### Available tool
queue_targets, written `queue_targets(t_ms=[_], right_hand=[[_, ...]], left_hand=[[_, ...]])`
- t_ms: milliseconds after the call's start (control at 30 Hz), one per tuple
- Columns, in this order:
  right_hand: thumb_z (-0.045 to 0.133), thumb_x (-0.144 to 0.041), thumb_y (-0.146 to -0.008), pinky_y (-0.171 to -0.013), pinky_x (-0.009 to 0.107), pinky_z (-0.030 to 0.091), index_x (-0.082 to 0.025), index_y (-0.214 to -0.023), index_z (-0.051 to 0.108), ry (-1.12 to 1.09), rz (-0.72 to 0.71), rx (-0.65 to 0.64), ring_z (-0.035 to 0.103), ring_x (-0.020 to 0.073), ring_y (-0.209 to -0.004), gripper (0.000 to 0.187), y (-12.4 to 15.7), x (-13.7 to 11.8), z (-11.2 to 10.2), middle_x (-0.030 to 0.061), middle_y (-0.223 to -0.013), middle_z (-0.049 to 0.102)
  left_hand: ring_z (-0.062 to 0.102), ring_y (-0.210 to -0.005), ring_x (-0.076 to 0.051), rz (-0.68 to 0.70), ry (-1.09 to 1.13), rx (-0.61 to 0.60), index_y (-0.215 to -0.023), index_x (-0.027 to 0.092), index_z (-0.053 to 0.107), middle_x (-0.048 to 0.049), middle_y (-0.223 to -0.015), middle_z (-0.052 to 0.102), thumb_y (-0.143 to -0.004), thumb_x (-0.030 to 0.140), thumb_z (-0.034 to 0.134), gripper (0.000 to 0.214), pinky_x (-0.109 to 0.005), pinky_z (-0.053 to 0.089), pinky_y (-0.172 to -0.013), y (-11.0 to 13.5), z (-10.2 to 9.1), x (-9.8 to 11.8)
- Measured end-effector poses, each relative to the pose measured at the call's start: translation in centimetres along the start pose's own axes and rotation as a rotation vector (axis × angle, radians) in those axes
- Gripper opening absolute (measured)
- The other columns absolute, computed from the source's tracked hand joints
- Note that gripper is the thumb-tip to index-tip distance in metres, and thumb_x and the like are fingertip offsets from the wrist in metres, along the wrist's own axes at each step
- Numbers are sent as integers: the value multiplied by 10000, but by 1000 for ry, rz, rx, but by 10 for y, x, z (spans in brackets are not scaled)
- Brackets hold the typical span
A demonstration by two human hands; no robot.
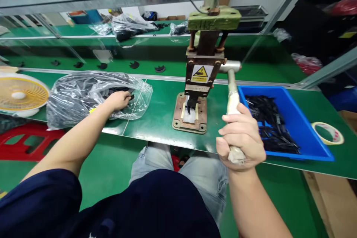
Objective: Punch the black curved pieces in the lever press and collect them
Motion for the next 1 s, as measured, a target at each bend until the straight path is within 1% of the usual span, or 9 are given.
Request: queue_targets(t_ms=[100, 200, 267, 333, 433, 533, 667, 800, 1000], right_hand=[[762, -252, -792, -1128, 649, 572, -233, -657, 607, 7, 2, -23, 747, 211, -883, 207, 0, -3, 0, -48, -719, 687], [758, -232, -782, -1136, 645, 571, -233, -679, 611, 15, 4, -38, 745, 205, -894, 180, -1, -4, 1, -56, -732, 687], [747, -224, -780, -1138, 652, 571, -230, -679, 608, 16, 9, -47, 745, 207, -903, 172, -1, -5, 1, -55, -741, 689], [739, -223, -782, -1140, 660, 569, -228, -670, 595, 17, 13, -54, 743, 209, -915, 182, 0, -5, 1, -55, -747, 688], [729, -246, -807, -1135, 657, 580, -233, -668, 578, 35, 14, -65, 742, 202, -923, 205, 0, -5, 1, -59, -752, 684], [729, -290, -838, -1124, 642, 593, -244, -688, 589, 53, 9, -82, 742, 194, -919, 210, 0, -5, 1, -62, -754, 680], [729, -325, -859, -1122, 630, 587, -244, -665, 564, 65, 6, -66, 738, 185, -910, 267, 1, -4, 2, -72, -743, 670], [720, -375, -882, -1133, 604, 579, -234, -648, 535, 60, -9, -12, 730, 156, -884, 330, 0, -5, 2, -85, -727, 647], [726, -273, -837, -1129, 618, 576, -228, -660, 566, 56, -10, -59, 730, 184, -891, 243, 0, -7, 3, -54, -718, 662]], left_hand=[[703, -1180, -314, 144, 67, 154, -1335, 198, 722, -160, -1249, 720, -1025, 348, 493, 413, -408, 526, -1072, 3, -22, 38], [702, -1180, -302, 290, 175, 182, -1453, 224, 618, -128, -1285, 723, -1009, 336, 559, 462, -394, 542, -1018, 10, -31, 98], [716, -1135, -288, 346, 264, 163, -1420, 215, 618, -115, -1251, 745, -987, 310, 610, 444, -373, 549, -964, 12, -28, 141], [730, -1051, -261, 374, 372, 124, -1279, 208, 674, -93, -1150, 770, -975, 288, 637, 316, -347, 550, -917, 11, -17, 179], [736, -948, -239, 349, 501, 37, -1072, 212, 697, -66, -988, 774, -996, 321, 633, 147, -325, 546, -857, 6, 7, 216], [739, -899, -240, 259, 599, -38, -968, 218, 658, -60, -892, 756, -1021, 403, 621, 196, -318, 541, -805, 1, 26, 223], [718, -739, -176, 160, 942, -112, -1068, 224, 567, -11, -821, 730, -1037, 383, 627, 174, -273, 541, -679, -2, 27, 217], [654, -585, -121, 229, 1191, -250, -1010, 208, 533, 2, -763, 703, -1054, 384, 622, 202, -232, 507, -566, -4, 20, 240], [663, -568, -122, 273, 1193, -241, -925, 188, 590, -8, -765, 713, -942, 429, 783, 310, -230, 506, -557, -17, 20, 268]])
Point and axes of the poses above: each hand's wrist, its own y-axis away from the middle knuckle, its own z-axis out of the palm, x = y × z, the point moved 9 cm from there along -y, towards the middle knuckle
